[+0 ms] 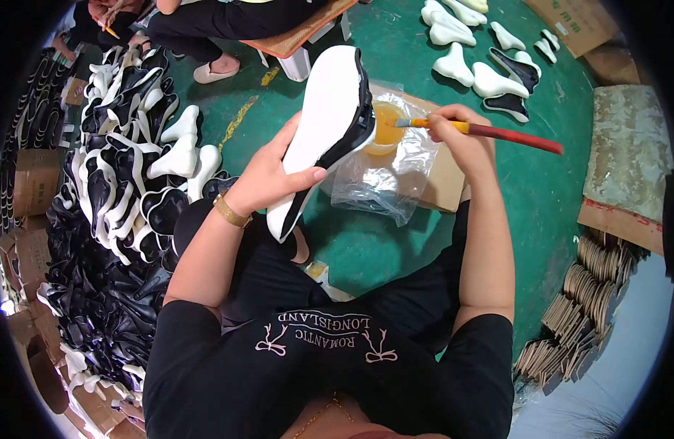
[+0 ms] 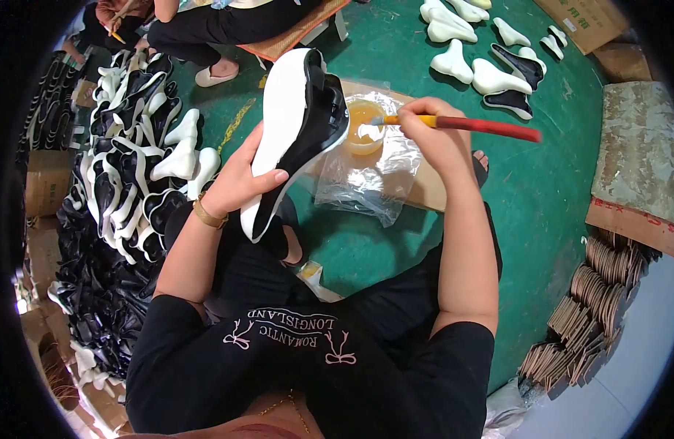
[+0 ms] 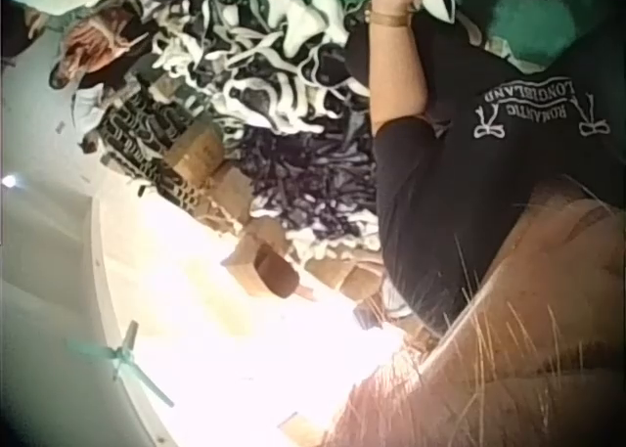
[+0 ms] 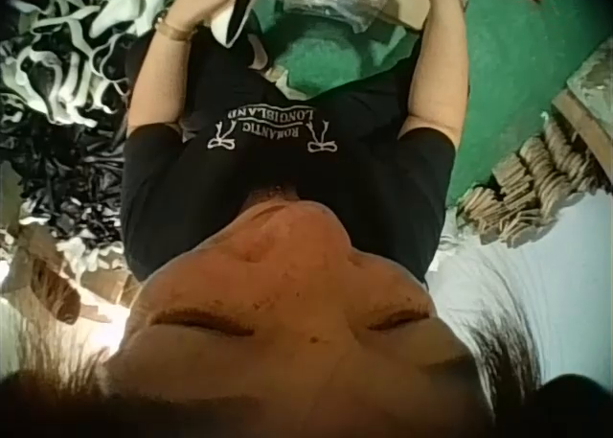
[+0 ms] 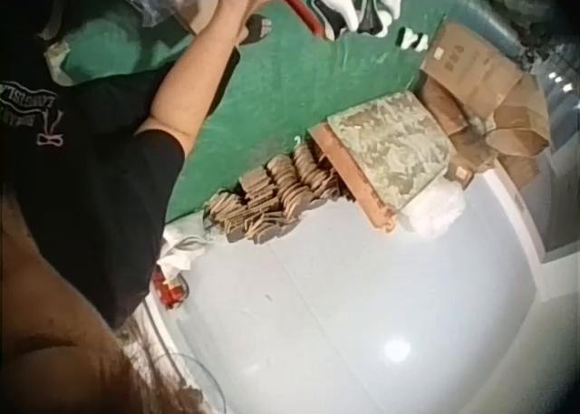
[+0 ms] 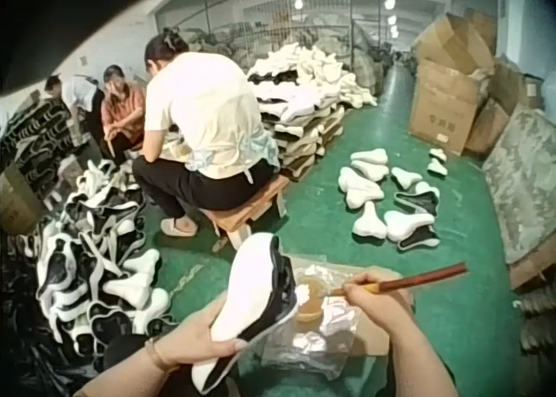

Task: Applying glue to bicycle seat shells and foam padding using a brush.

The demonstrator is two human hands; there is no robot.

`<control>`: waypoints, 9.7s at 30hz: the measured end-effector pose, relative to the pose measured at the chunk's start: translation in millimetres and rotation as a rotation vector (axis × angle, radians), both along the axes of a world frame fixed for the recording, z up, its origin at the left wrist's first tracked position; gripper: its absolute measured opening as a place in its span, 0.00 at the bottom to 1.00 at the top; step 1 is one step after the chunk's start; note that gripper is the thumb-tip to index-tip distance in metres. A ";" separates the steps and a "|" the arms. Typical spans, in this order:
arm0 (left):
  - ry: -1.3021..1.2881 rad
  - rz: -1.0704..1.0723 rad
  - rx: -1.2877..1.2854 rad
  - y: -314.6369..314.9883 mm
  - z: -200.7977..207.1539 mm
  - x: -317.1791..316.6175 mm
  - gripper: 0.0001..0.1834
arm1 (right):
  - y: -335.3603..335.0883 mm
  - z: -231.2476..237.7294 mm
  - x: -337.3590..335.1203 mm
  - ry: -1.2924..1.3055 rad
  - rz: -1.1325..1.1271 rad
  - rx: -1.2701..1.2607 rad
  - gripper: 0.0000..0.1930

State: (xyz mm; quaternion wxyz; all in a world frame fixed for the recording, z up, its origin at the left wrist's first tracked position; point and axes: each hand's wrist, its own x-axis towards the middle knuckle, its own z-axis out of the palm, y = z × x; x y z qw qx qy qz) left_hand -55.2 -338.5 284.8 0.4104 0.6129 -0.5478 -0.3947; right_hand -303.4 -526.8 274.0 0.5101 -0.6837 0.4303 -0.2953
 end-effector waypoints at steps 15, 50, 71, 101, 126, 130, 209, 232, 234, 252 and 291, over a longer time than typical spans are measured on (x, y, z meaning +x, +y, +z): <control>-0.153 0.029 -0.069 -6.3 -3.7 2.7 0.50 | 6.6 17.6 0.6 -0.313 0.038 0.173 0.05; 0.159 0.070 -0.209 -41.0 -25.9 -16.6 0.34 | 35.0 38.2 16.7 -0.049 0.070 -0.591 0.03; 0.597 0.229 -0.060 -51.6 -19.2 -4.8 0.33 | 59.2 22.9 16.3 -0.392 0.304 0.206 0.03; 0.072 0.320 -0.481 -36.9 -12.5 2.0 0.44 | 22.1 24.1 7.5 -0.320 -0.117 0.020 0.05; 0.216 0.178 -0.034 -27.3 -5.4 -1.4 0.17 | 16.0 22.2 7.0 -0.082 0.071 -0.322 0.04; 0.593 0.169 0.003 -32.9 -19.5 -5.3 0.18 | 20.2 26.3 11.4 -0.118 0.093 -0.352 0.04; -0.373 0.269 -0.745 -69.9 -49.5 23.6 0.24 | 70.4 48.3 6.1 -0.264 0.607 -0.088 0.02; 0.532 0.273 -0.497 -68.2 -47.8 46.9 0.15 | 51.5 54.3 -5.9 -0.266 0.275 -0.475 0.04; 1.059 0.250 -0.263 -56.2 -36.2 42.3 0.21 | 46.2 48.9 -9.4 -0.316 0.206 -0.362 0.03; -1.152 0.387 -0.265 -9.1 9.4 82.9 0.21 | 5.4 -8.2 13.9 -0.050 0.038 -0.229 0.05; -1.030 0.440 -0.411 -31.7 20.0 35.1 0.22 | 11.4 27.6 -1.6 -0.210 0.023 -0.502 0.07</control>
